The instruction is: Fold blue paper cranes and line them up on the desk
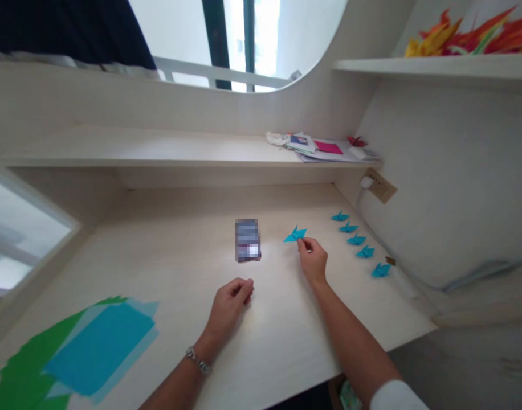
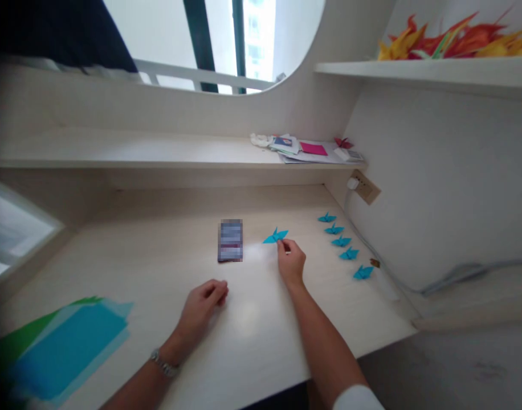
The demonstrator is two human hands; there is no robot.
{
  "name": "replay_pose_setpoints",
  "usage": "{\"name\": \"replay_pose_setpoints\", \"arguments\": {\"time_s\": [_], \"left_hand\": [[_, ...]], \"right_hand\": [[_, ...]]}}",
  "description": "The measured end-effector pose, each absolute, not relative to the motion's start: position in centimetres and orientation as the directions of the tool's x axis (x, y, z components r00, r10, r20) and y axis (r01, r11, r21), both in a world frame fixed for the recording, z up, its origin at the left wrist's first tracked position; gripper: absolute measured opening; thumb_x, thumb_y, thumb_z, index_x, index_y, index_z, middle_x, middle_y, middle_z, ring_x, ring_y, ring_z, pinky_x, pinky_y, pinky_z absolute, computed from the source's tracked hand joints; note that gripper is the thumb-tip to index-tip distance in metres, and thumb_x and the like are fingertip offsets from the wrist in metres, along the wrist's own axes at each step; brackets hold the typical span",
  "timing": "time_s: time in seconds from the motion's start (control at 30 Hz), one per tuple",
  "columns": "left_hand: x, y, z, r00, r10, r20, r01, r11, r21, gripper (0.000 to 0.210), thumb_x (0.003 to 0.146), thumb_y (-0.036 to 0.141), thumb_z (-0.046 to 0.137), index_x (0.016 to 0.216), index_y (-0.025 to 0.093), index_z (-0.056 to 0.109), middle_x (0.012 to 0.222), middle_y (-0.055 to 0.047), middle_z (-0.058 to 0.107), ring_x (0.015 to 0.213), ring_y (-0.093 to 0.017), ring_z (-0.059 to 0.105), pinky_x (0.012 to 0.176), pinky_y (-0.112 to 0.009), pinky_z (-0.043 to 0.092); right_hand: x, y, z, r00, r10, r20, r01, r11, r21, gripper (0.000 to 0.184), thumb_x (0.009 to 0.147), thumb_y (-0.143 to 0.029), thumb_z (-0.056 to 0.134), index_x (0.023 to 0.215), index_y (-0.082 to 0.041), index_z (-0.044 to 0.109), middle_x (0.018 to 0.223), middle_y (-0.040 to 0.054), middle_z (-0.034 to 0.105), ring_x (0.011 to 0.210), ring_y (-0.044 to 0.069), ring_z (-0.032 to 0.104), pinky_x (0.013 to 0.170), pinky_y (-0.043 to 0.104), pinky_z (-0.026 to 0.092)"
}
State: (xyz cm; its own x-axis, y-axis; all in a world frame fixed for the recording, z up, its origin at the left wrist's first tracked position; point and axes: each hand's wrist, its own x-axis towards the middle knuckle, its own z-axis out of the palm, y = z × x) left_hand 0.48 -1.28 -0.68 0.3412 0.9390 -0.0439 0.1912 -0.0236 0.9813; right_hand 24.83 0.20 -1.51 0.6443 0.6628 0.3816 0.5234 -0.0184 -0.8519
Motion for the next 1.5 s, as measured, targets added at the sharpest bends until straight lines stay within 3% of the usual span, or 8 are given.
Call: {"name": "replay_pose_setpoints", "arguments": {"time_s": [0.23, 0.43, 0.7, 0.97, 1.5], "left_hand": [[1.7, -2.8, -0.5, 0.52, 0.85, -0.086, 0.368, -0.132, 0.92, 0.037, 0.087, 0.046, 0.05, 0.068, 0.016, 0.06, 0.06, 0.0, 0.055, 0.06, -0.016, 0.05, 0.058, -0.026, 0.035], [2.2, -4.5, -0.8, 0.453, 0.891, -0.028, 0.408, -0.18, 0.895, 0.035, 0.087, 0.046, 0.051, 0.072, 0.017, 0.063, 0.069, -0.003, 0.06, 0.066, -0.018, 0.053, 0.062, -0.027, 0.039], [2.4, -4.7, -0.7, 0.495, 0.867, 0.048, 0.432, -0.294, 0.853, 0.032, 0.088, 0.041, 0.052, 0.069, 0.018, 0.063, 0.068, -0.003, 0.061, 0.065, -0.018, 0.055, 0.062, -0.026, 0.041], [2.5, -4.7, -1.0, 0.519, 0.854, 0.041, 0.442, -0.309, 0.842, 0.031, 0.09, 0.039, 0.049, 0.07, 0.018, 0.06, 0.069, -0.003, 0.06, 0.066, -0.018, 0.056, 0.063, -0.026, 0.041], [2.3, -4.7, -1.3, 0.524, 0.851, 0.043, 0.442, -0.315, 0.84, 0.029, 0.09, 0.038, 0.049, 0.07, 0.019, 0.059, 0.07, -0.003, 0.061, 0.066, -0.018, 0.055, 0.063, -0.027, 0.042]], "right_hand": [[33.3, 2.2, -3.8, 0.779, 0.551, 0.298, 0.464, -0.189, -0.865, 0.038, 0.078, -0.047, 0.054, 0.087, -0.014, 0.07, 0.069, 0.0077, 0.071, 0.067, 0.023, 0.065, 0.066, 0.031, 0.048], [36.2, 4.5, -4.7, 0.812, 0.522, 0.261, 0.465, -0.309, -0.83, 0.03, 0.076, -0.039, 0.055, 0.083, -0.015, 0.071, 0.075, 0.0093, 0.073, 0.074, 0.024, 0.065, 0.071, 0.032, 0.047], [37.7, 6.5, -4.0, 0.847, 0.486, 0.215, 0.453, -0.448, -0.77, 0.025, 0.075, -0.032, 0.055, 0.088, -0.023, 0.074, 0.088, 0.0072, 0.072, 0.083, 0.024, 0.064, 0.074, 0.034, 0.046], [38.0, 7.4, -3.8, 0.854, 0.49, 0.175, 0.443, -0.511, -0.737, 0.033, 0.076, -0.031, 0.05, 0.093, -0.018, 0.075, 0.094, 0.0143, 0.071, 0.085, 0.029, 0.063, 0.071, 0.037, 0.045], [38.7, 8.1, -4.3, 0.894, 0.41, 0.179, 0.396, -0.54, -0.742, 0.031, 0.077, -0.031, 0.052, 0.092, -0.017, 0.075, 0.093, 0.0157, 0.07, 0.083, 0.028, 0.062, 0.069, 0.036, 0.044]]}}
